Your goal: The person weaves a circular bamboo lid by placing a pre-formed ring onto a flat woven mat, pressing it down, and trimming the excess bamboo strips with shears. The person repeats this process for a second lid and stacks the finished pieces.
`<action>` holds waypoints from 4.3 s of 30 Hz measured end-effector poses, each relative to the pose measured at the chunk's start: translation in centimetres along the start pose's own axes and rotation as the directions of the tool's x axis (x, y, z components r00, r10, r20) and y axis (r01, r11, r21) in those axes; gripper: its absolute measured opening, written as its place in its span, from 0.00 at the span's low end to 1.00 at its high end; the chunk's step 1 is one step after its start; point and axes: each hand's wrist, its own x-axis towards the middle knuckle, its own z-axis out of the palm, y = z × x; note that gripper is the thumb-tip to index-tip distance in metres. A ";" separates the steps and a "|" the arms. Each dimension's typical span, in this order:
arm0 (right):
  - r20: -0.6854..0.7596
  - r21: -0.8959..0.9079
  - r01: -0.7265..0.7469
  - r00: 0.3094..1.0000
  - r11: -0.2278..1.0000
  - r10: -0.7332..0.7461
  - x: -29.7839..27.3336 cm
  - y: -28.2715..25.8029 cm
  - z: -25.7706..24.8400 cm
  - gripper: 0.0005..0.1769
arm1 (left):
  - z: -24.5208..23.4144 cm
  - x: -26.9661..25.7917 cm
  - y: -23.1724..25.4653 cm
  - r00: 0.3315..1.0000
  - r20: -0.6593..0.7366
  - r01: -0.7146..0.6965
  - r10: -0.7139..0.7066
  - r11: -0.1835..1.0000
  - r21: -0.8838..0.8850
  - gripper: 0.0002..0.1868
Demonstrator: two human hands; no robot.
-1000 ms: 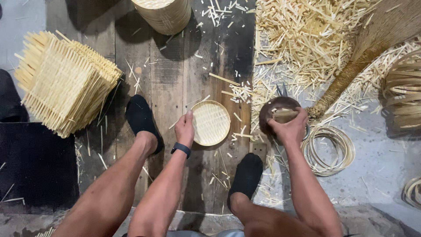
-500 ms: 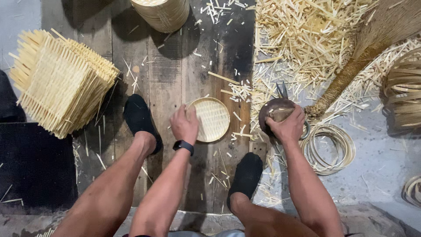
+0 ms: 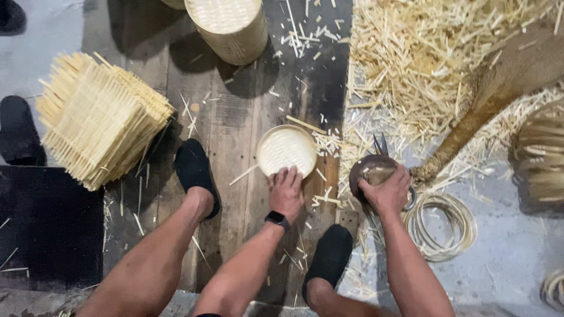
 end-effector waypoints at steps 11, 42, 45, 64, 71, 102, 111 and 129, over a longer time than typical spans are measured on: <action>0.019 -0.012 0.017 1.000 1.000 -0.017 -0.1 0.1 -0.4 0.61 | -14.2 19.3 -10.7 0.815 -0.358 -0.369 0.455 0.885 0.285 0.24; 0.092 -0.140 -0.034 0.995 0.990 0.048 0.8 0.1 0.0 0.67 | -20.4 29.1 -15.6 0.871 -0.415 -0.205 0.262 0.962 0.179 0.17; 0.129 -0.164 -0.049 0.989 0.985 0.071 0.8 0.2 0.0 0.68 | -21.0 28.7 -15.9 0.886 -0.380 -0.223 0.266 0.963 0.154 0.18; 0.303 0.465 -0.336 0.930 0.819 0.209 0.5 -1.2 -3.0 0.57 | -15.4 20.7 -11.8 0.819 -0.533 -0.248 0.211 0.969 0.001 0.24; 0.535 0.844 -0.492 0.762 0.212 -0.363 -2.8 -4.3 0.8 0.37 | 0.7 4.2 -3.3 0.823 0.454 0.561 -0.342 0.355 -0.748 0.34; 0.624 0.694 -0.461 0.768 0.553 -0.144 -8.4 -8.4 4.4 0.27 | -31.5 1.0 -32.0 0.753 -0.429 0.606 -0.499 0.780 0.158 0.20; 0.620 0.678 -0.421 0.768 0.603 -0.161 -8.0 -7.6 5.0 0.27 | -30.1 -2.2 -37.4 0.392 -0.304 0.876 -0.869 0.453 -0.165 0.19; 0.100 0.768 -0.003 0.988 0.640 -0.115 -5.7 -5.8 3.3 0.23 | -24.0 -0.8 -13.5 0.743 -0.590 0.057 -0.317 0.908 -0.415 0.10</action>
